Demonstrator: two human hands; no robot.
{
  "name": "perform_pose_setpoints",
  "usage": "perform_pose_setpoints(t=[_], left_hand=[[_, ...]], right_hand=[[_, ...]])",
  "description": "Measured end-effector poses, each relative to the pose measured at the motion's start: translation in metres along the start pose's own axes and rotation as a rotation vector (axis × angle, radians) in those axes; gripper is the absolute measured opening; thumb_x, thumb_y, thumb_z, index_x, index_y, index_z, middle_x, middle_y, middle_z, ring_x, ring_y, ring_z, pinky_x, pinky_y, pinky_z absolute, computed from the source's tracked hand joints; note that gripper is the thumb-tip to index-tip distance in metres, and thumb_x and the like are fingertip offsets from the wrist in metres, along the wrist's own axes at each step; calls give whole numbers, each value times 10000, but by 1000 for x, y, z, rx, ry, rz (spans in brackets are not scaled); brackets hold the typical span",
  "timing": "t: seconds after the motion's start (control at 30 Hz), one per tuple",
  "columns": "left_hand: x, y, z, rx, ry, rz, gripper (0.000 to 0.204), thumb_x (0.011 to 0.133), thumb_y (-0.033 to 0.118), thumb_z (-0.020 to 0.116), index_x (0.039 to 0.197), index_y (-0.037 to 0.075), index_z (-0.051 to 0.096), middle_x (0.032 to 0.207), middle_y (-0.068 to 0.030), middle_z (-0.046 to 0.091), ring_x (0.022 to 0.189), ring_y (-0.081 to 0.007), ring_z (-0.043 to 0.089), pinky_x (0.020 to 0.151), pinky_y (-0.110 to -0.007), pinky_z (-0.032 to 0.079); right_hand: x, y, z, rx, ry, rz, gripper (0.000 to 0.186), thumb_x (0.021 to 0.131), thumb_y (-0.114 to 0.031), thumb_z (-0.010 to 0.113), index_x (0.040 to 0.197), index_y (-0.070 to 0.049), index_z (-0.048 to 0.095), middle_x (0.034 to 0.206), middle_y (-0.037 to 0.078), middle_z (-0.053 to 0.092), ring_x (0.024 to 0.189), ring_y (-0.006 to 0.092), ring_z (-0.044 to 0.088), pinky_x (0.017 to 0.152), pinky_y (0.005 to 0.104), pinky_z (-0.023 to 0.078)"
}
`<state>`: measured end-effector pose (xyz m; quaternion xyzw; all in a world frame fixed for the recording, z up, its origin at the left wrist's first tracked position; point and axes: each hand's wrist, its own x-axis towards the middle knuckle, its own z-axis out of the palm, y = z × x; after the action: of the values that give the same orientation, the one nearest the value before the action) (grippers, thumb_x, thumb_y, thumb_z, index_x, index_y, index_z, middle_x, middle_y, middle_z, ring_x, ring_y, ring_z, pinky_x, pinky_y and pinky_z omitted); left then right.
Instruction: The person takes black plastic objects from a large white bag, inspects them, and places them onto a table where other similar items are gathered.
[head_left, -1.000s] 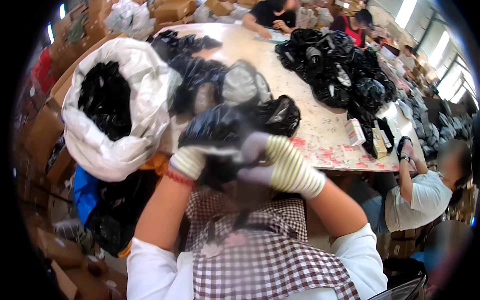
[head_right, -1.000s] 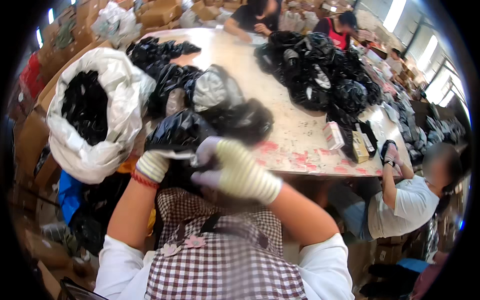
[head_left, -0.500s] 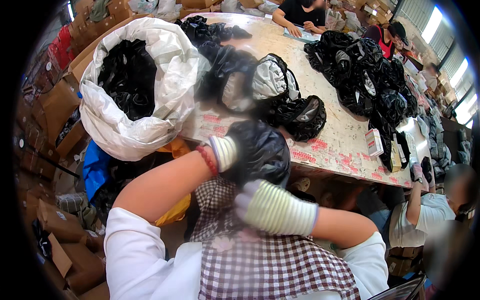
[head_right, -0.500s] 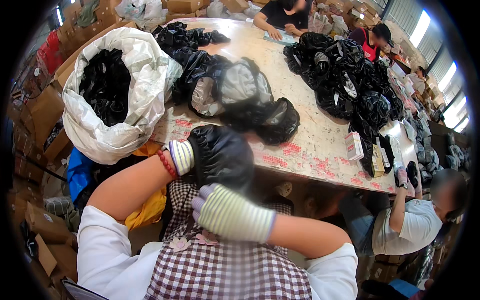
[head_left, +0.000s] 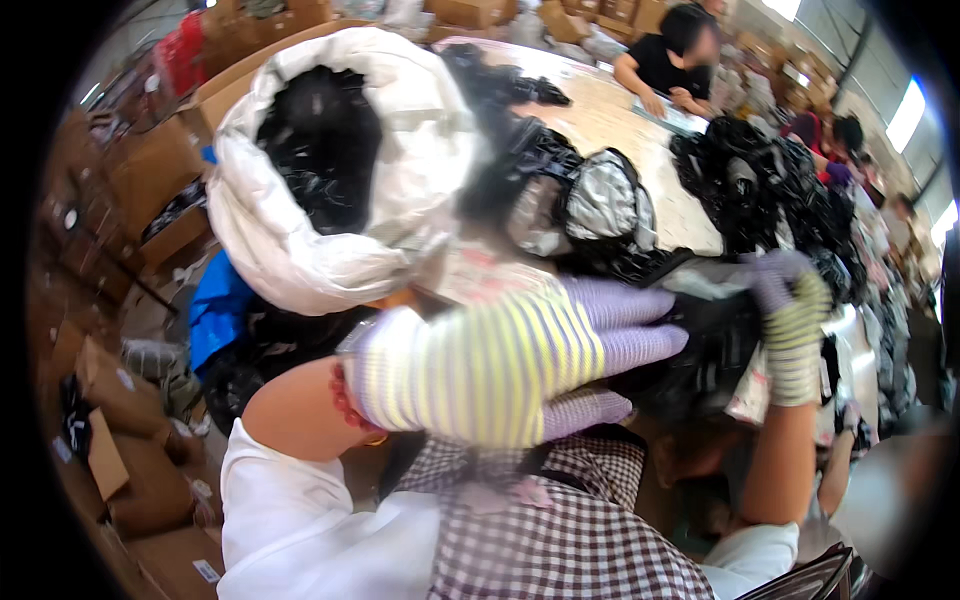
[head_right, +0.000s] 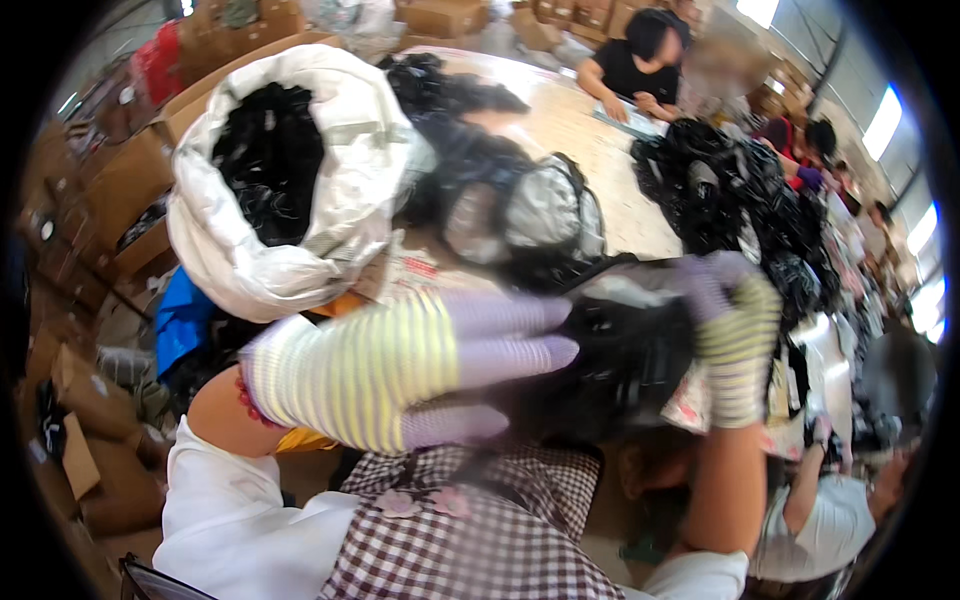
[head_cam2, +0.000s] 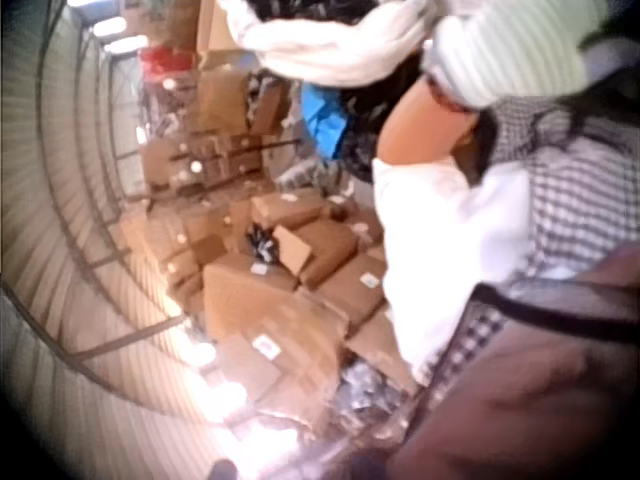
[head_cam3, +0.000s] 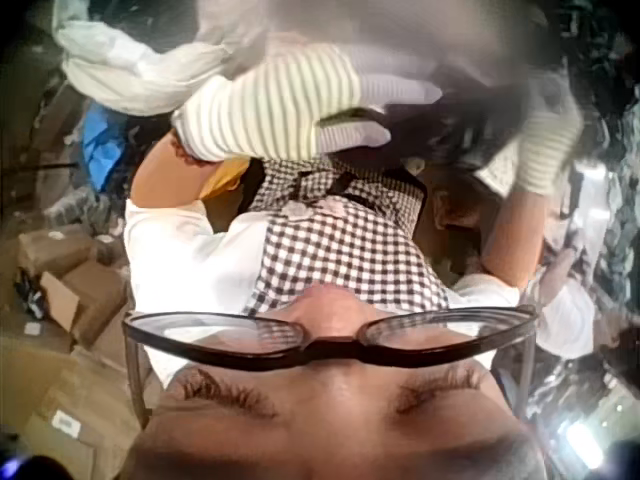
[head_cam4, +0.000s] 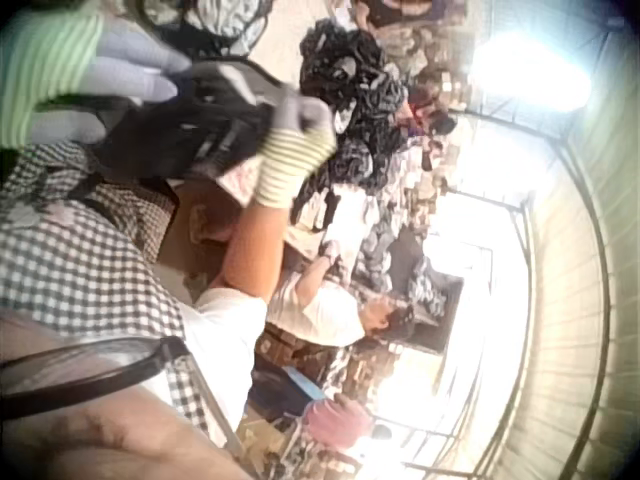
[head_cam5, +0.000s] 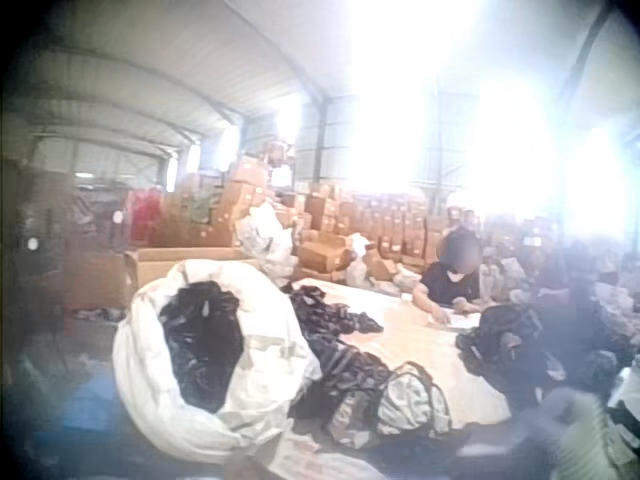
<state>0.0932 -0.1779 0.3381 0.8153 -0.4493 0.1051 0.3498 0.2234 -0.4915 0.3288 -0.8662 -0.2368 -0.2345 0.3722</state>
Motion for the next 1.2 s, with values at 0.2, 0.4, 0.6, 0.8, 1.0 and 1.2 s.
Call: perform_pose_setpoints(t=[0.2,0.4,0.6,0.8,1.0,1.2], left_hand=[[-116,-181,-116,873,429,-831,546,853,292,736,1310,37,580,1257,-206,635,1168,-382,602,990,-418,490],[-233,-223,-91,927,415,-1308,392,716,215,810,1093,145,726,1172,-136,652,1074,-370,586,986,-430,481],[-188,-142,-83,234,1135,-457,358,792,-18,694,1147,-6,652,1173,-95,663,1005,-155,632,888,-269,503],[-277,-82,-8,917,1138,-200,324,820,144,659,1088,57,499,976,-139,621,806,-233,616,727,-357,544],[-442,-223,129,925,447,-1397,354,868,216,626,1160,21,667,1223,-259,619,1084,-452,597,931,-500,512],[-503,-278,154,435,625,-1569,467,878,127,649,1333,47,579,1357,-246,551,1300,-381,480,1113,-435,372]], right_hand=[[69,199,-162,-792,352,-84,543,947,-208,658,1444,-88,473,1229,175,600,1087,291,604,943,362,479],[27,145,4,-694,37,-259,488,836,-95,734,1272,-19,528,1523,227,387,1326,429,468,1093,437,417],[-41,59,96,-493,-86,-371,433,838,-14,709,1245,-17,560,1443,214,487,1272,401,526,1046,447,453],[-61,53,125,-430,-11,-444,385,845,15,691,1214,-52,603,1364,176,548,1212,362,558,1026,452,450],[-49,55,131,-437,12,-455,344,827,4,712,1155,-46,619,1284,166,603,1160,352,582,976,441,467],[-20,70,132,-429,199,-251,408,826,-94,750,1210,-54,618,1307,148,600,1191,318,557,1013,419,451]])
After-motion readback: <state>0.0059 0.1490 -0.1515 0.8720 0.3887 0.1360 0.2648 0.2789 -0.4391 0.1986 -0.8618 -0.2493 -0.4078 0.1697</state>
